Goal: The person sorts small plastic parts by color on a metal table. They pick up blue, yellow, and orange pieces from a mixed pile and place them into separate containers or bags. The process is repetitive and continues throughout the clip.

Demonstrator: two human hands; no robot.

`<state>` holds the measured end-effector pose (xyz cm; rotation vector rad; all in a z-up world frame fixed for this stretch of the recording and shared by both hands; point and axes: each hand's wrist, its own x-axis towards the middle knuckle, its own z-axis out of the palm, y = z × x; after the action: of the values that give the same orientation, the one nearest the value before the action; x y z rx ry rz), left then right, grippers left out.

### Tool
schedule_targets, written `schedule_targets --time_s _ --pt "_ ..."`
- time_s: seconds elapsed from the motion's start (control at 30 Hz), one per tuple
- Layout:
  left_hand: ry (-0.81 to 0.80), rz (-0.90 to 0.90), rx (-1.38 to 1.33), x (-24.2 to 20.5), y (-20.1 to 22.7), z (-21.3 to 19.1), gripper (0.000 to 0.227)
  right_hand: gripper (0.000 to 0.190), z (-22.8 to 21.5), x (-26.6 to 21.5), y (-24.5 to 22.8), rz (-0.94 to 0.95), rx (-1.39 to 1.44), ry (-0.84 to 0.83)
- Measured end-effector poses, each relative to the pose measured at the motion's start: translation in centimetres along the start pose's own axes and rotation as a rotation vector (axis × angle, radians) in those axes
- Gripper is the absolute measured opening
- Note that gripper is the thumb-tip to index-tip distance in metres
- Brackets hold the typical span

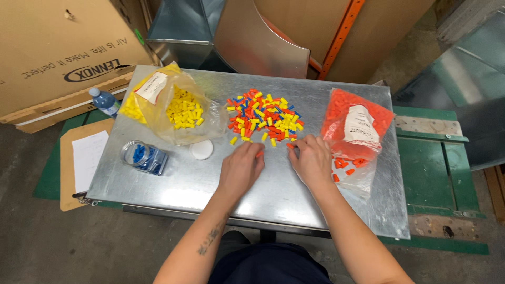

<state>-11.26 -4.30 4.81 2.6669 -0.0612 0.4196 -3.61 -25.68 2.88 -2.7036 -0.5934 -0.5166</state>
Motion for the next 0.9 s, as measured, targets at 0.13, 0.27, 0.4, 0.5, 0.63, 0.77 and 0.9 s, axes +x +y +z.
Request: schedule_targets --time_s 0.13,0.27,0.4,0.5,0.63,0.77,0.9 --pt "0.105 0.093 -0.138 -3.4 -0.2 -2.1 0.025 0.014 -1.4 -0.6 -1.3 -0.011 0.110 0.023" --pt "0.065 0.029 -0.362 -6.6 -1.2 -4.4 0.026 0.011 -3.3 -2.7 -2.4 -0.009 0.147 0.097" --pt "-0.188 -0.018 -0.605 -8.4 -3.1 -5.1 0.021 0.013 -4.4 -5.2 -0.9 -0.019 0.106 0.213" --pt "-0.265 0.103 -0.631 -8.3 -4.0 -5.1 0.022 0.014 -4.9 -7.1 1.5 0.098 -0.027 0.247" --pt "-0.334 0.191 -0.648 -6.6 -4.4 -5.9 0.012 0.033 -4.5 -8.7 3.7 0.328 -0.165 0.180" --pt "-0.417 0.059 -0.807 -4.4 -3.8 -6.8 0.013 0.034 -5.2 -7.2 -2.2 0.332 -0.168 0.212" --pt "-0.516 -0.285 -1.001 -2.8 -2.7 -7.4 0.005 0.023 -5.3 -6.4 -11.0 0.134 0.374 0.166"
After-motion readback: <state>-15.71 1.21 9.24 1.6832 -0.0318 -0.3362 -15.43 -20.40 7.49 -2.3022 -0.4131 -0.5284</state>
